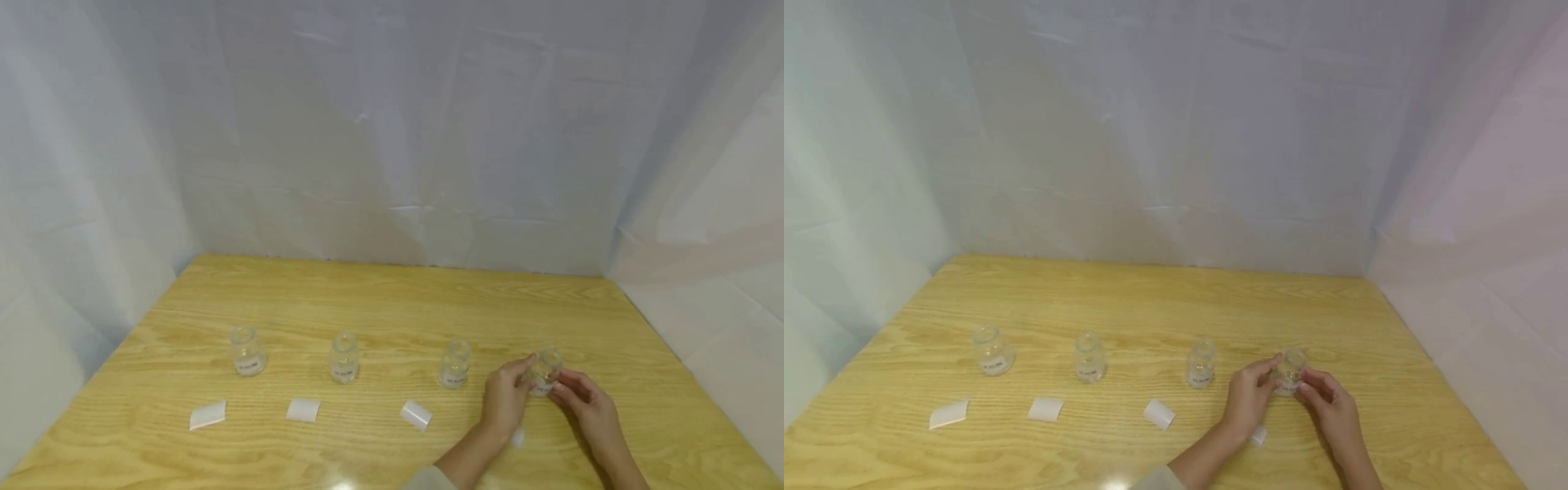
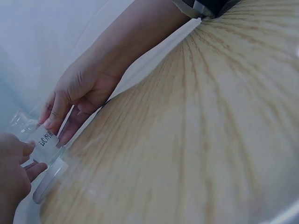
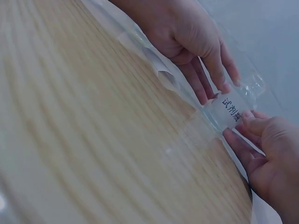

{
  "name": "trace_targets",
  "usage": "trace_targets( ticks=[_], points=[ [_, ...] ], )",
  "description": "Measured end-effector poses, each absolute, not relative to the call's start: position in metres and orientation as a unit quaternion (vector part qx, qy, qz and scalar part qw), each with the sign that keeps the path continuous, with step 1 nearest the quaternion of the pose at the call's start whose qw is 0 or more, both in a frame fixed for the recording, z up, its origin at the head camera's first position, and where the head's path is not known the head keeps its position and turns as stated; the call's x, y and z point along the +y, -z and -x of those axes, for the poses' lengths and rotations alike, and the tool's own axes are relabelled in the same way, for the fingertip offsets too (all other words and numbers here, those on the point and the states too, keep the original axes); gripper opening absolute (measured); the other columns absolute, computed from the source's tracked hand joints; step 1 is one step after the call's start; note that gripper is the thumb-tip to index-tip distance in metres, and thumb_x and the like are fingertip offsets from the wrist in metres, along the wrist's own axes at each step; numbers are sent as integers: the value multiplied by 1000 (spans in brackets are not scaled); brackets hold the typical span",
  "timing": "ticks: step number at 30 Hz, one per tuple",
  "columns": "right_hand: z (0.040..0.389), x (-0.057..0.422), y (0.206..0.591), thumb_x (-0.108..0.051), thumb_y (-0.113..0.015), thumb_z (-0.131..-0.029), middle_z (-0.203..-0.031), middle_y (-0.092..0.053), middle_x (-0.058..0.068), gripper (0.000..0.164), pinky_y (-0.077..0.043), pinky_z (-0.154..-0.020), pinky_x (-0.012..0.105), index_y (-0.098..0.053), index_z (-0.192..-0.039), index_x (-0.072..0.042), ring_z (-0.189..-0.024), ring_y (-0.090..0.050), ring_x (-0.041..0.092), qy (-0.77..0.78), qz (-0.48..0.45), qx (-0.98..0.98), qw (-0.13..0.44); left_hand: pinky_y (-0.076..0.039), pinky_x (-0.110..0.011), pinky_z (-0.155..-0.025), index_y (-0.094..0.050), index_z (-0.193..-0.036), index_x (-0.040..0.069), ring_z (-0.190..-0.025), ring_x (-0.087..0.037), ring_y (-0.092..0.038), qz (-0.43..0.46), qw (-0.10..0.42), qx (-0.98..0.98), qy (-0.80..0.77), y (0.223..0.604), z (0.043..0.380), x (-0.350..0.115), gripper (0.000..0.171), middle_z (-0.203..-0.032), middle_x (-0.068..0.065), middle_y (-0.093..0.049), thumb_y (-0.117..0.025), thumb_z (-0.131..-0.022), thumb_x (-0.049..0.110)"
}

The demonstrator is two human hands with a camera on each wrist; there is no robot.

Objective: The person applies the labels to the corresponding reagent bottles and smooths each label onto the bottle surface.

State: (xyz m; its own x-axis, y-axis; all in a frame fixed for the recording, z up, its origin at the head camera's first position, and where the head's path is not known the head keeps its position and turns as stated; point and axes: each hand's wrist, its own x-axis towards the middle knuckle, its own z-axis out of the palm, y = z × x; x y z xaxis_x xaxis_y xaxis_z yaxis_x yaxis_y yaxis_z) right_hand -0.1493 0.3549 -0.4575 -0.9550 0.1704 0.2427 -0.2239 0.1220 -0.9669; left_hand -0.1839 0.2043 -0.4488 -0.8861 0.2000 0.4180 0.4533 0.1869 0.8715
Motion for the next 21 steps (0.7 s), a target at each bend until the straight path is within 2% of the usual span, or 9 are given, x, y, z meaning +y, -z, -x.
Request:
trace_targets(
  ticks=[4, 10, 14, 18, 21],
  points=[
    [149, 358, 458, -2, -55, -91, -98, -65, -2, 24, -50, -76, 26, -54, -111, 12, -88, -63, 11, -692, -43, -707, 138, -42, -14, -82, -63, -115, 11, -105, -14, -55, 207, 100, -764, 603, 448, 183, 205, 42, -114, -3, -60, -69, -76, -2],
    [147, 360, 457, -6, -56, -91, -97, -65, -2, 32, -49, -75, 26, -50, -112, 17, -86, -64, 12, -687, -21, -715, 131, -43, -16, -83, -64, -115, 11, -106, -14, -55, 204, 90, -761, 610, 448, 182, 205, 40, -115, -5, -60, -68, -77, -2],
    [147, 359, 457, -8, -58, -91, -96, -65, -4, 27, -50, -75, 25, -55, -111, 10, -86, -64, 11, -679, -5, -722, 133, -42, -16, -83, -64, -114, 10, -106, -13, -55, 203, 83, -756, 617, 448, 182, 205, 39, -114, -2, -60, -68, -77, -2],
    [149, 357, 457, 1, -58, -89, -96, -63, -10, 24, -50, -73, 21, -53, -111, 11, -85, -62, 6, -643, -21, -749, 157, -43, -16, -83, -64, -114, 12, -104, -12, -56, 193, 83, -763, 611, 449, 182, 206, 40, -113, 0, -61, -69, -77, -3],
    [151, 354, 458, 14, -57, -83, -99, -58, -15, 33, -48, -73, 16, -45, -113, 17, -88, -57, -1, -579, -42, -792, 186, -45, -16, -81, -64, -115, 12, -101, -11, -57, 192, 92, -777, 592, 450, 182, 207, 45, -113, -1, -62, -69, -75, -8]
  ],
)
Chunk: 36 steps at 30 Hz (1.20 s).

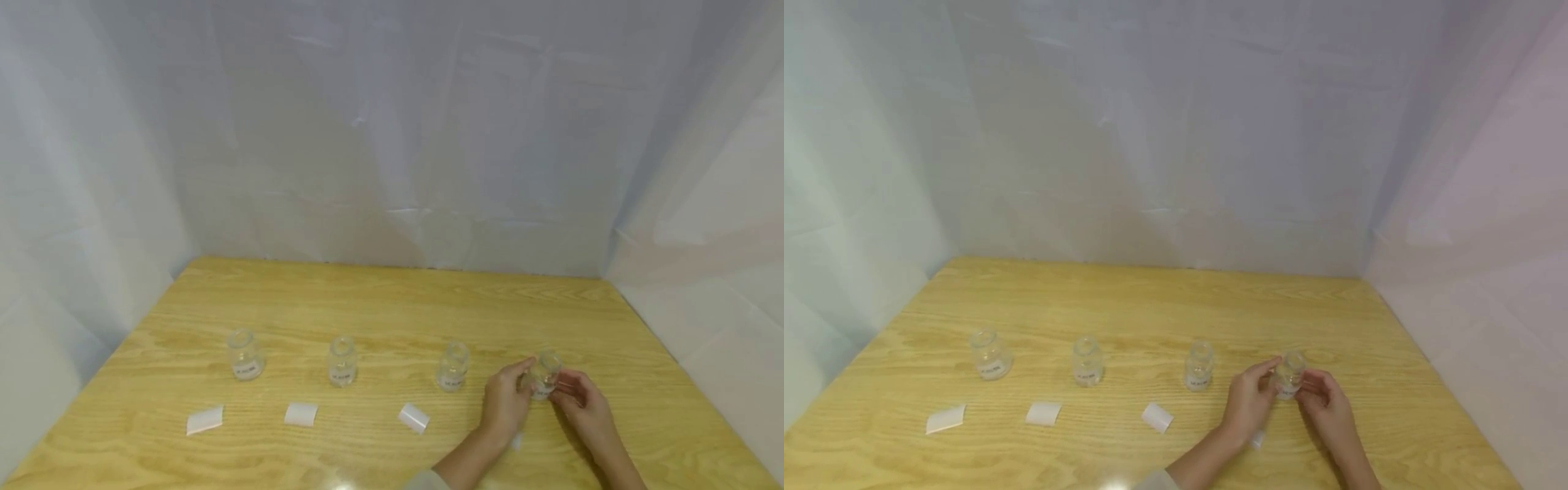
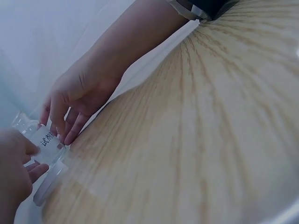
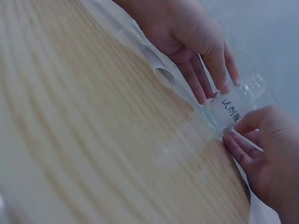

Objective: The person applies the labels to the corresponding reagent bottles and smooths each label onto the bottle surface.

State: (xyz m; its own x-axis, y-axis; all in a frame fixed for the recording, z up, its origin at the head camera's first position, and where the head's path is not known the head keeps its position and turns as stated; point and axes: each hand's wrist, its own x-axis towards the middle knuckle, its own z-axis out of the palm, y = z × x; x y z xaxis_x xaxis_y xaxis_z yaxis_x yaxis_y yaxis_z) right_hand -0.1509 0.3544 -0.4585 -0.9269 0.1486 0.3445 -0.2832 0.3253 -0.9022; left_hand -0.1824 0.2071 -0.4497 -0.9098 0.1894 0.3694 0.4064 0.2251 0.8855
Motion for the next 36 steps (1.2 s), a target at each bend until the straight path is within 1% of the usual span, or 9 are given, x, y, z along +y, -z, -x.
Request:
trace_targets(
  ticks=[2, 7, 11, 14, 17, 20, 23, 29, 36],
  points=[
    [152, 352, 460, 20, -57, -77, -103, -55, -9, 42, -47, -72, 14, -40, -116, 17, -89, -54, -4, -549, -57, -811, 195, -45, -14, -78, -63, -117, 13, -97, -10, -58, 198, 100, -788, 574, 451, 182, 208, 50, -112, -1, -62, -69, -73, -10],
    [152, 348, 463, 22, -61, -73, -107, -48, 24, 58, -48, -69, 15, -31, -122, 14, -85, -55, -1, -535, -61, -822, 185, -43, -15, -81, -59, -119, 14, -97, -8, -56, 219, 150, -816, 513, 456, 182, 211, 57, -110, 3, -60, -76, -68, -5],
    [152, 348, 465, 23, -63, -71, -103, -48, 32, 60, -49, -67, 15, -32, -122, 13, -82, -56, -1, -523, -65, -825, 202, -42, -15, -83, -58, -117, 15, -98, -8, -55, 229, 201, -826, 475, 460, 183, 214, 59, -108, 4, -60, -79, -64, -1],
    [152, 349, 466, 25, -62, -69, -101, -53, 25, 58, -48, -69, 14, -34, -119, 15, -84, -56, -1, -517, -86, -823, 221, -42, -14, -81, -59, -117, 15, -95, -7, -56, 229, 215, -825, 469, 460, 183, 214, 61, -106, 4, -61, -78, -63, -4],
    [152, 352, 465, 25, -60, -72, -101, -58, 5, 52, -46, -72, 12, -36, -117, 15, -88, -55, -2, -517, -106, -818, 229, -43, -13, -80, -59, -116, 14, -94, -8, -57, 230, 211, -822, 476, 460, 184, 212, 60, -106, 3, -62, -77, -63, -7],
    [152, 356, 465, 24, -58, -75, -101, -57, -12, 46, -45, -74, 12, -38, -116, 14, -90, -55, -3, -524, -112, -814, 224, -42, -11, -79, -60, -116, 13, -93, -9, -58, 232, 196, -816, 492, 458, 184, 211, 56, -107, 1, -62, -74, -66, -8],
    [152, 358, 465, 22, -56, -78, -99, -59, -12, 42, -46, -74, 13, -42, -116, 12, -89, -56, -1, -547, -110, -802, 215, -42, -8, -77, -61, -116, 12, -93, -9, -59, 234, 182, -805, 514, 457, 184, 209, 53, -108, -1, -62, -71, -69, -11],
    [153, 357, 465, 22, -48, -83, -95, -64, -3, 42, -50, -70, 20, -54, -113, -7, -84, -61, 6, -637, -130, -733, 199, -42, -8, -74, -63, -114, 12, -90, -8, -60, 228, 173, -794, 536, 456, 184, 208, 50, -106, -3, -64, -67, -72, -14],
    [150, 355, 462, 17, -48, -87, -96, -64, -1, 32, -51, -69, 22, -51, -113, -1, -83, -61, 8, -645, -130, -727, 196, -43, -9, -73, -63, -115, 11, -90, -9, -60, 229, 161, -790, 545, 455, 183, 207, 48, -107, -3, -64, -66, -74, -13]
  ],
)
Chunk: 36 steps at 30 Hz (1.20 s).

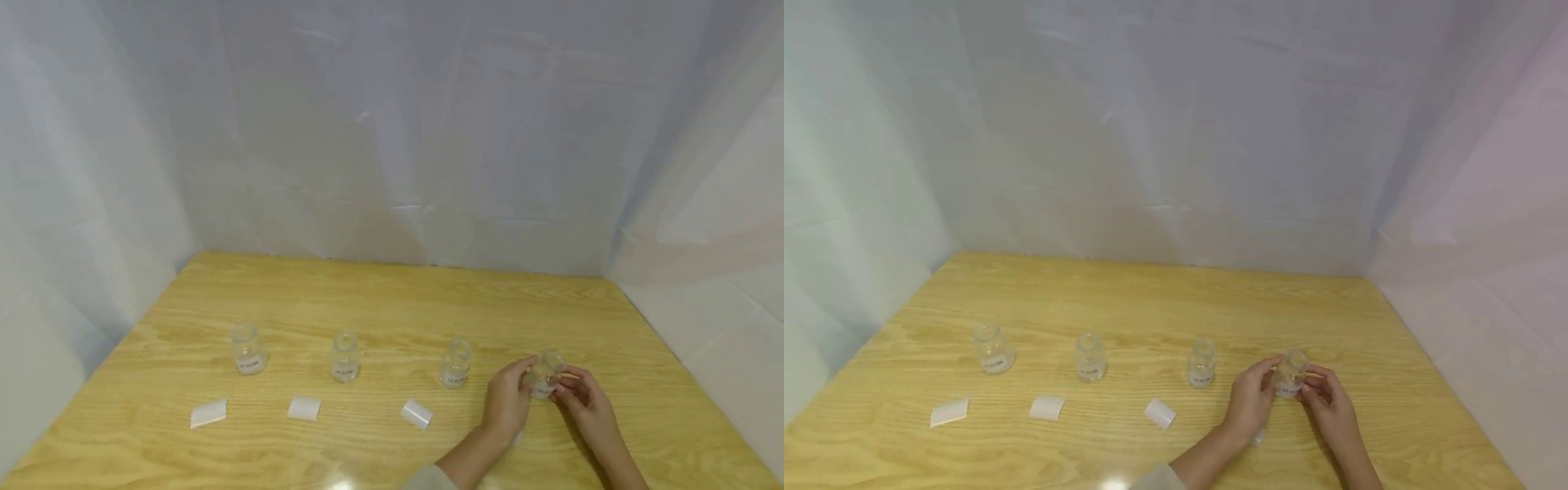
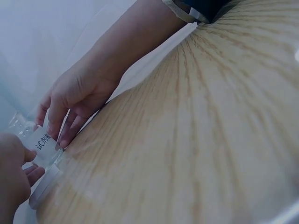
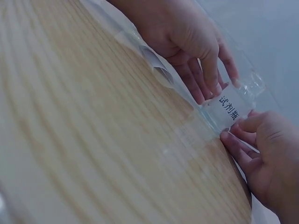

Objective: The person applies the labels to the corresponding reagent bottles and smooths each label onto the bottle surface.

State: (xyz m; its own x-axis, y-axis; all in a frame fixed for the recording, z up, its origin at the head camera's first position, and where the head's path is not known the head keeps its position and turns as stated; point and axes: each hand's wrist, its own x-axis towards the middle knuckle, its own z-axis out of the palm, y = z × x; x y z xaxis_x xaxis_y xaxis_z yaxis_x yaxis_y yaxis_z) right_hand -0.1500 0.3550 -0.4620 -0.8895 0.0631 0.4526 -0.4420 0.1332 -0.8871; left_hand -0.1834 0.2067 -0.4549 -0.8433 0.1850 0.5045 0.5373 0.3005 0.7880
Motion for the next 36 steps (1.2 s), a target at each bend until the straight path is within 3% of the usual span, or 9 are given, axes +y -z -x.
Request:
trace_targets(
  ticks=[9, 16, 23, 30, 36],
  points=[
    [149, 354, 461, 13, -48, -89, -96, -63, -1, 29, -51, -68, 21, -52, -113, -4, -81, -61, 8, -639, -115, -735, 196, -45, -12, -74, -62, -117, 12, -92, -10, -59, 211, 116, -791, 562, 452, 181, 208, 46, -108, -3, -63, -66, -76, -10],
    [148, 353, 461, 14, -46, -89, -93, -60, -6, 18, -50, -67, 19, -45, -107, 14, -80, -59, 4, -602, -86, -769, 200, -45, -15, -76, -60, -121, 14, -93, -9, -57, 209, 116, -810, 536, 451, 180, 207, 50, -112, -1, -62, -65, -77, -8],
    [150, 354, 460, 22, -44, -84, -94, -58, -11, 24, -48, -69, 15, -40, -107, 21, -83, -57, 0, -578, -78, -783, 215, -46, -19, -81, -56, -125, 11, -99, -14, -57, 199, 129, -826, 510, 452, 180, 208, 53, -116, -3, -60, -67, -76, -6],
    [145, 350, 438, 7, -51, -89, -102, -59, 0, 23, -42, -73, 8, -49, -113, 8, -91, -52, -5, -453, 12, -848, 273, -42, -26, -90, -51, -127, 11, -112, -17, -50, 184, 109, -826, 522, 443, 174, 204, 52, -124, -4, -53, -65, -78, 0],
    [139, 341, 401, 7, -56, -87, -103, -60, -4, 26, -39, -75, 6, -53, -112, 3, -95, -50, -6, -412, 24, -848, 333, -41, -28, -92, -46, -130, 9, -117, -19, -45, 257, 115, -804, 525, 409, 164, 184, 48, -129, -5, -48, -60, -85, 5]
  ],
)
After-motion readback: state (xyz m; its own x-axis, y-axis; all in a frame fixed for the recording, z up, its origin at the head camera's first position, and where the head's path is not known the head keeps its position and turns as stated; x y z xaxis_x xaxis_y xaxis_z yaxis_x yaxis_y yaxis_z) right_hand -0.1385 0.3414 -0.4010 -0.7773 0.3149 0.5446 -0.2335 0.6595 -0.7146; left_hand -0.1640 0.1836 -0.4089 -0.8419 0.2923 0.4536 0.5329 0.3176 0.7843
